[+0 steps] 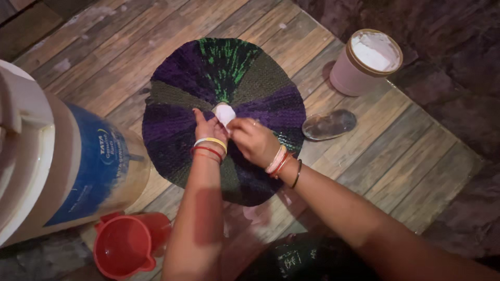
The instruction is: The person scrubs a round, multicolored mat on a wooden floor using a small stone and a white powder. They repeatedly rub the mat's surface, add more powder, and pour water from a red jug to rinse the area while continuing to scrub.
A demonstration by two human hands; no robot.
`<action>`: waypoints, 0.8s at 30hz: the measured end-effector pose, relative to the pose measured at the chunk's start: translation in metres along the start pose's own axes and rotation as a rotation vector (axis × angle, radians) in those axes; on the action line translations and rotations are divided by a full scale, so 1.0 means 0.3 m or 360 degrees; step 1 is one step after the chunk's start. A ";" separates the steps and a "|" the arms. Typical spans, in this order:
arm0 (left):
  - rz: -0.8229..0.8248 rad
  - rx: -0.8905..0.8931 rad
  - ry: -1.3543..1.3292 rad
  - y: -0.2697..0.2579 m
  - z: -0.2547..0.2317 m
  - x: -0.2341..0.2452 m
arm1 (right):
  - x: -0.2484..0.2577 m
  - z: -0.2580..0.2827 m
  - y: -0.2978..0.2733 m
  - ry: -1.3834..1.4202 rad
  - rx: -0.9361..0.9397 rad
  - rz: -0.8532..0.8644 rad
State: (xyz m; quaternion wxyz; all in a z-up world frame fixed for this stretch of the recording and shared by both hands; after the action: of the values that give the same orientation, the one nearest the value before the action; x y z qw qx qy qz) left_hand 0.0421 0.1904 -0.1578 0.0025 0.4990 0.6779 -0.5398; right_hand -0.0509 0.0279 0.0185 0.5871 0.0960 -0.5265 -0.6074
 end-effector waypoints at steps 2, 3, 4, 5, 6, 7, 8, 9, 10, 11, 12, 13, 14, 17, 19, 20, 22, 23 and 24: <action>0.0012 0.0001 0.0049 -0.035 -0.011 -0.018 | 0.007 0.005 -0.006 -0.0003 0.0098 0.0037; 0.0006 -0.0007 0.0036 -0.044 -0.012 -0.028 | 0.012 0.005 -0.006 0.0009 0.0144 0.0050; 0.0001 -0.0018 0.0023 -0.045 -0.016 -0.035 | 0.014 0.006 -0.005 0.0021 0.0193 0.0062; -0.0005 -0.0029 0.0010 -0.042 -0.020 -0.036 | 0.014 0.008 -0.004 0.0036 0.0195 0.0055; 0.0036 -0.0041 -0.0011 -0.037 -0.022 -0.033 | 0.015 0.010 -0.005 0.0048 0.0197 0.0050; 0.0077 -0.0053 -0.0033 -0.029 -0.025 -0.026 | 0.015 0.012 -0.005 0.0060 0.0199 0.0045; 0.0118 -0.0063 -0.0054 -0.019 -0.025 -0.019 | 0.016 0.013 -0.005 0.0050 0.0164 0.0023; 0.0054 -0.0063 -0.0057 -0.002 -0.025 -0.013 | 0.016 0.013 -0.006 0.0040 0.0130 0.0001; -0.0012 -0.0064 -0.0059 0.016 -0.029 -0.009 | 0.015 0.012 -0.006 0.0032 0.0095 -0.0022; -0.0078 -0.0064 -0.0061 0.031 -0.031 -0.002 | 0.015 0.005 -0.006 0.0075 -0.0011 -0.0101; -0.0087 -0.0087 -0.0086 0.041 -0.029 0.005 | 0.013 -0.007 -0.006 0.0118 -0.0118 -0.0179; -0.0097 -0.0110 -0.0110 0.050 -0.024 0.010 | 0.010 -0.022 -0.008 0.0161 -0.0224 -0.0257; -0.0105 -0.0129 -0.0133 0.058 -0.018 0.015 | 0.006 -0.052 -0.011 0.0346 -0.0483 -0.0433; -0.0239 -0.0013 -0.0011 0.083 -0.019 0.000 | -0.007 -0.195 -0.009 0.0769 -0.1017 -0.0963; -0.0282 -0.0207 0.0332 0.056 -0.004 -0.002 | 0.053 -0.329 -0.010 0.0835 -0.0967 -0.1225; -0.0299 -0.0303 0.0505 0.035 0.004 -0.007 | 0.100 -0.405 -0.014 0.0853 -0.0900 -0.1303; -0.0297 -0.0427 0.0710 -0.008 0.003 -0.019 | 0.203 -0.588 -0.016 0.0674 -0.0803 -0.1561; -0.0294 -0.0489 0.0812 -0.027 0.002 -0.028 | 0.276 -0.711 0.006 0.0778 -0.0700 -0.1762; -0.0290 -0.0536 0.0930 -0.045 -0.001 -0.036 | 0.353 -0.813 0.001 0.0887 -0.0595 -0.1960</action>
State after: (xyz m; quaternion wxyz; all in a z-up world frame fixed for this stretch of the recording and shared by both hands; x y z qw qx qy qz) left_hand 0.0386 0.1846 -0.1421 -0.1576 0.5624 0.7713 -0.2527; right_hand 0.0975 -0.1867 -0.0324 0.2558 0.4264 -0.0931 -0.8626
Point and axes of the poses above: each hand's wrist, its own y-axis towards the middle knuckle, its own x-axis out of the back of the hand, z = x × y, the point moved 2 cm from there along y, towards the middle knuckle, and after that the axes turned 12 degrees about -z, right-handed, at the moved point
